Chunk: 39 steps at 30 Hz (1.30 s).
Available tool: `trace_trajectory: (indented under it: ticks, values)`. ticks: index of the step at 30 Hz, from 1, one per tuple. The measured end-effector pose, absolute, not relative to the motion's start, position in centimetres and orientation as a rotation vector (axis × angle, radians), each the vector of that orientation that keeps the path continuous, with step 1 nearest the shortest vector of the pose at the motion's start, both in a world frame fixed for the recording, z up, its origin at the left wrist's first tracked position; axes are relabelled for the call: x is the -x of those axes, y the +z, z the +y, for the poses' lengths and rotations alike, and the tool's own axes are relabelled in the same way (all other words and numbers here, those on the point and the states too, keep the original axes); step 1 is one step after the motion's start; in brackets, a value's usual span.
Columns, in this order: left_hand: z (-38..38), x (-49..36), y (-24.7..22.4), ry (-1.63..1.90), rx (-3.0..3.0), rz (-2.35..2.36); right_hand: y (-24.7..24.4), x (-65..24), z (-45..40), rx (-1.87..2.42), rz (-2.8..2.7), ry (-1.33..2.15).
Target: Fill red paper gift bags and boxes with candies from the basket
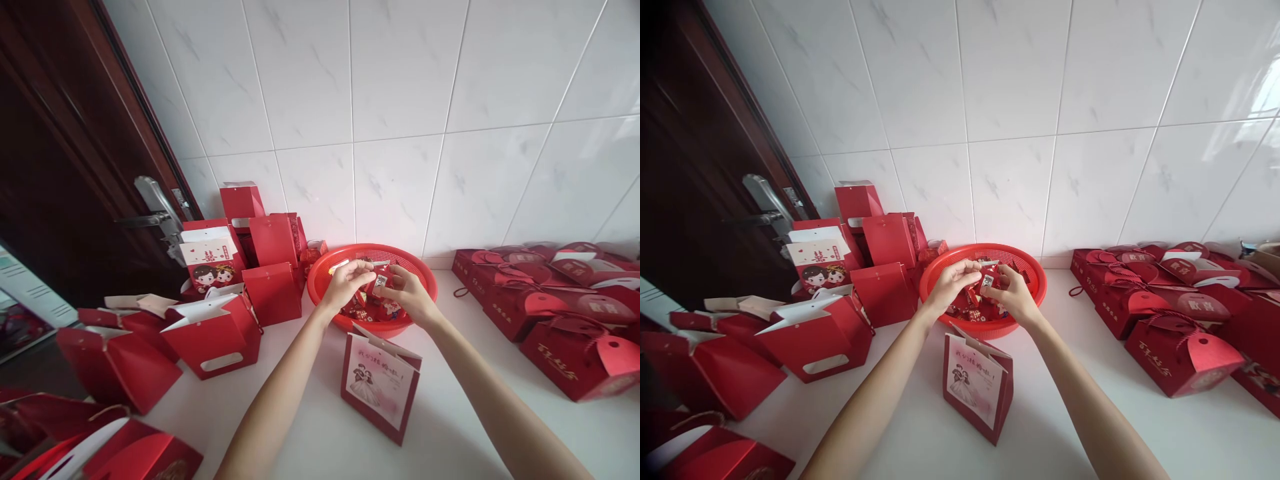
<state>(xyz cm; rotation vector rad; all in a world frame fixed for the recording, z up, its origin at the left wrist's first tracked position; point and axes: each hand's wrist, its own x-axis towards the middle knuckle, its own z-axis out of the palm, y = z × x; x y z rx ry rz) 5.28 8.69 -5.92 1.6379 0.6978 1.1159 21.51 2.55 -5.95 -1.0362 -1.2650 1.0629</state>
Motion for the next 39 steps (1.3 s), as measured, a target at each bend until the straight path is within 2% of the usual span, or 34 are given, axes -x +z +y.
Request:
trace_trajectory:
  ticks: [5, 14, 28, 39]
  values:
    - [8.4, -5.5, -5.9, 1.137, -1.817, 0.696, -5.9, -21.4, 2.4, 1.073, -1.354, 0.947]
    - [8.4, -5.6, -5.6, 1.128, -1.412, 0.745, -5.5, -21.4, 2.2, 0.959, -1.242, 1.081]
    - [8.7, -5.0, -5.8, 1.073, -1.332, 0.682, -5.7, -22.2, 2.4, 0.860, -1.282, 1.209]
    - [8.8, -5.2, -5.7, 1.099, -1.305, 0.735, -5.9, -22.4, 2.6, 0.917, -1.242, 1.155]
